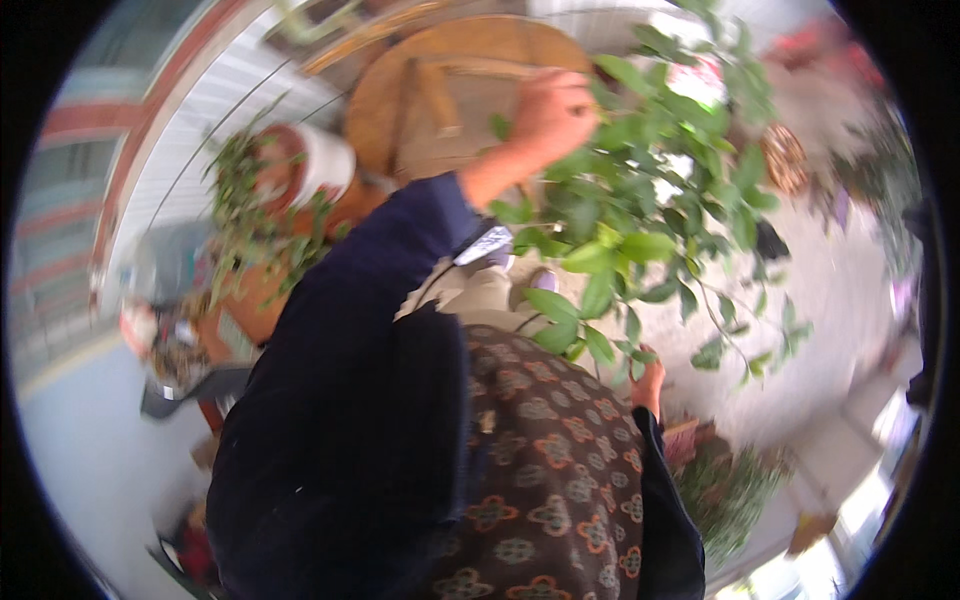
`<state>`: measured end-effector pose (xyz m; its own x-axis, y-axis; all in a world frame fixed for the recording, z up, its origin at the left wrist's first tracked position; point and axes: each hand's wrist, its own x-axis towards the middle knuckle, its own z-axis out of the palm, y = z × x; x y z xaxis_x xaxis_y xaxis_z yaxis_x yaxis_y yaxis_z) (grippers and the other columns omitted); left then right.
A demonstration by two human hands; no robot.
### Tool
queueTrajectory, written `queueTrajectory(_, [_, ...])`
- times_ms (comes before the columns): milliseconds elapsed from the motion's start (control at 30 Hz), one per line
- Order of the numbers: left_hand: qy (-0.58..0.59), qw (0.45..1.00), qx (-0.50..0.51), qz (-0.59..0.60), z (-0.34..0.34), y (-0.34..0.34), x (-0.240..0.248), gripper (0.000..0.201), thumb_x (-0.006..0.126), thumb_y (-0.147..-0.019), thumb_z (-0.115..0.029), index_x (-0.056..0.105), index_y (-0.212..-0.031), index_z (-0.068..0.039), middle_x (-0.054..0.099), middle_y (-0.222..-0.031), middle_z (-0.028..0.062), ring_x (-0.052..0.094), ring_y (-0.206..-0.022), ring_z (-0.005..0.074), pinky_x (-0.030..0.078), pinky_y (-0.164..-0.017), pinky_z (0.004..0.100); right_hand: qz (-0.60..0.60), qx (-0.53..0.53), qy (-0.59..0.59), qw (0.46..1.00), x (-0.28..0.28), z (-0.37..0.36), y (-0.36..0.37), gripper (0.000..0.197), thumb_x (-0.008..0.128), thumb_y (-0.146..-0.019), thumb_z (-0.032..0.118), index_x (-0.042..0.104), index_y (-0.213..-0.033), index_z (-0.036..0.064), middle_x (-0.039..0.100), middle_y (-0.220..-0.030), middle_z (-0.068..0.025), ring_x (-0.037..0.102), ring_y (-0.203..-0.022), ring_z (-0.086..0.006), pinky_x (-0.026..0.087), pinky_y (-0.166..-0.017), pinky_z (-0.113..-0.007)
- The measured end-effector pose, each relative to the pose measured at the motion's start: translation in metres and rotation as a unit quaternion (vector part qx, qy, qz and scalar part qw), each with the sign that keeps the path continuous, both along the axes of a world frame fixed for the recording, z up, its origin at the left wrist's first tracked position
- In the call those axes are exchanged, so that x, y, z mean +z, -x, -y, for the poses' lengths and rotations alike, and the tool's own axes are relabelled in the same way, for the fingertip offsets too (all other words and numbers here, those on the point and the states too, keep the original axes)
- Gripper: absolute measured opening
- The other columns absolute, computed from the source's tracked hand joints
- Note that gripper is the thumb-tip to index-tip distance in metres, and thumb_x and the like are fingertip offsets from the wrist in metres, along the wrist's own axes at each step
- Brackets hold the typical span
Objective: The person trims several potted plants on a balcony using shears. They move between different plants, including a bougainvillea and a long-leafed plant, cutting leaves and stems. The person also moves a small stool to access a plant.
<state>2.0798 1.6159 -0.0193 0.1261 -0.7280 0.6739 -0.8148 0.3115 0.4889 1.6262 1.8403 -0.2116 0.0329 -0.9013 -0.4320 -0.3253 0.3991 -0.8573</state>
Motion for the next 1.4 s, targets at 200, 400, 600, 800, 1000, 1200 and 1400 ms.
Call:
queueTrajectory(200, [0.003,0.997,0.081,-0.008,-0.016,0.021,0.020,0.004,0.059,-0.064,-0.008,0.062,-0.066,-0.008,0.064,-0.096,0.0070,0.058,-0.089,0.0280,0.043,-0.076,0.0420,-0.037,0.164,0.116,0.979,-0.018,0.016,0.026,0.026,0.055,-0.089,0.015,0.062,-0.109,0.0010,0.064,-0.091,-0.0063,0.060,-0.079,-0.0145,0.045,-0.062,-0.025])
queueTrajectory(400, [0.044,0.991,0.099,-0.083,-0.041,0.032,0.034,0.005,0.061,-0.070,-0.005,0.057,-0.072,-0.007,0.062,-0.095,0.0081,0.058,-0.088,0.0275,0.042,-0.074,0.0410,0.106,-0.047,-0.269,0.956,-0.027,0.049,0.031,0.024,0.055,-0.089,0.016,0.062,-0.108,0.0029,0.059,-0.077,0.0009,0.052,-0.062,-0.0078,0.038,-0.052,-0.021])
queueTrajectory(600, [-0.103,0.980,0.055,-0.161,-0.119,0.017,0.032,0.013,0.063,-0.081,-0.014,0.058,-0.076,-0.003,0.061,-0.067,0.0108,0.060,-0.061,0.0247,0.046,-0.057,0.0346,0.084,0.093,-0.207,0.970,-0.060,0.070,0.037,0.024,0.055,-0.088,0.015,0.063,-0.106,0.0024,0.058,-0.076,0.0006,0.051,-0.060,-0.0085,0.038,-0.052,-0.023])
queueTrajectory(800, [-0.185,0.962,0.093,-0.177,-0.242,-0.031,0.028,0.017,0.058,-0.082,-0.022,0.062,-0.080,-0.006,0.062,-0.072,0.0125,0.060,-0.065,0.0317,0.047,-0.059,0.0387,0.016,0.215,-0.224,0.951,-0.107,0.101,0.015,0.025,0.064,-0.082,0.005,0.060,-0.107,0.0002,0.061,-0.090,-0.0086,0.059,-0.083,-0.0188,0.049,-0.072,-0.029])
queueTrajectory(1000, [-0.229,0.843,0.241,-0.424,-0.382,-0.082,0.024,0.011,0.055,-0.089,-0.009,0.059,-0.083,0.000,0.061,-0.069,0.0031,0.057,-0.062,0.0074,0.047,-0.057,0.0221,0.102,0.163,-0.240,0.951,-0.131,0.108,-0.011,0.031,0.060,-0.086,0.014,0.056,-0.115,0.0009,0.059,-0.103,-0.0102,0.059,-0.094,-0.0213,0.049,-0.083,-0.032])
queueTrajectory(1200, [-0.160,0.786,0.341,-0.490,-0.538,-0.144,-0.013,0.014,0.053,-0.093,-0.013,0.060,-0.087,-0.002,0.062,-0.076,0.0040,0.056,-0.062,0.0090,0.045,-0.058,0.0227,0.131,0.227,-0.287,0.921,-0.193,-0.013,-0.022,0.037,0.054,-0.091,0.023,0.053,-0.121,0.0009,0.057,-0.114,-0.0107,0.058,-0.103,-0.0229,0.048,-0.091,-0.036])
queueTrajectory(1400, [-0.246,0.682,0.417,-0.548,-0.642,-0.208,-0.084,0.022,0.061,-0.088,-0.023,0.060,-0.101,-0.005,0.063,-0.094,0.0033,0.057,-0.080,0.0101,0.044,-0.066,0.0259,0.238,0.084,-0.411,0.876,-0.086,-0.137,-0.127,0.019,0.052,-0.090,0.012,0.063,-0.096,-0.0037,0.064,-0.085,-0.0116,0.062,-0.084,-0.0217,0.051,-0.084,-0.032])
